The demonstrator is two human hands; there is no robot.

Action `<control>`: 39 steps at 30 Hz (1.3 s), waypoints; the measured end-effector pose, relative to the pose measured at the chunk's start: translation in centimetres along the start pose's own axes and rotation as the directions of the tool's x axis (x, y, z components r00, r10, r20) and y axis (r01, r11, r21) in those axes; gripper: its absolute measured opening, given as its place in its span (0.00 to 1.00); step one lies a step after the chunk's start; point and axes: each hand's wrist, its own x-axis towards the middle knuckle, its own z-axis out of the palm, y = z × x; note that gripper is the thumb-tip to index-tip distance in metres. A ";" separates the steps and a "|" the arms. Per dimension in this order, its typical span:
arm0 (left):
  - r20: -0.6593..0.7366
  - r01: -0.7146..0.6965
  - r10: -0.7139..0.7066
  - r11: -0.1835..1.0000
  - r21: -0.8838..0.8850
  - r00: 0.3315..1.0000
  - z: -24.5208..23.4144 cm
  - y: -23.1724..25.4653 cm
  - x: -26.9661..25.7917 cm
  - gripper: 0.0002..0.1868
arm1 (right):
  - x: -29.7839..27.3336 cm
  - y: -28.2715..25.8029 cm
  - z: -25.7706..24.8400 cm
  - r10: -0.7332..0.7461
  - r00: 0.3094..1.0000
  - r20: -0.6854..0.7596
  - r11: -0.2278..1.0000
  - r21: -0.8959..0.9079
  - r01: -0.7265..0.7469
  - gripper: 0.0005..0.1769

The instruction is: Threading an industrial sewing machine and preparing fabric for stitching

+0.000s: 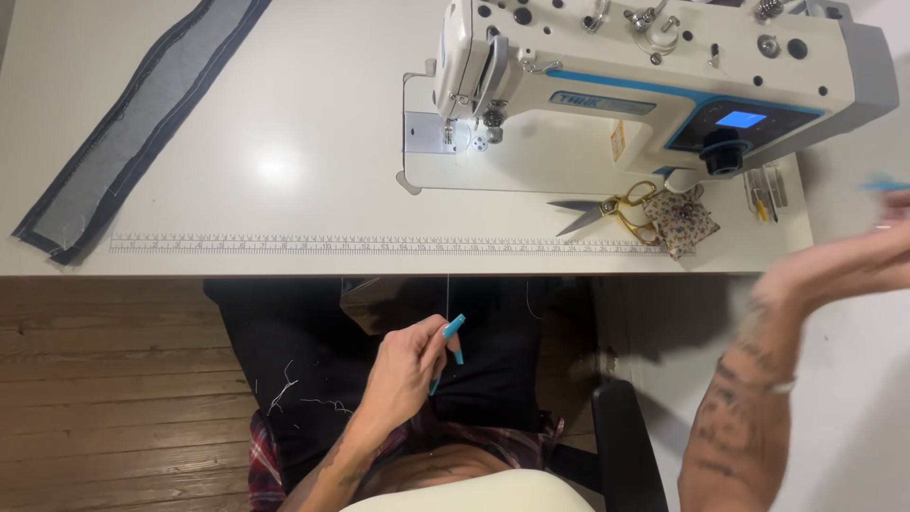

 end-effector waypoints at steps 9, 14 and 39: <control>0.072 -0.157 0.141 0.916 0.368 0.987 -1.5 -0.9 -1.7 0.16 | -13.4 -16.5 4.8 -0.609 -0.187 0.771 0.788 0.615 -0.034 0.30; -0.072 0.007 0.007 0.983 0.183 0.997 -5.0 1.2 -2.5 0.11 | -16.2 -17.6 6.3 -0.657 -0.127 0.743 0.742 0.608 -0.283 0.25; -0.026 -0.648 0.777 0.543 0.533 0.629 -1.1 -1.9 9.9 0.07 | -14.0 -15.7 8.5 0.229 0.315 0.921 0.863 -0.042 -0.504 0.17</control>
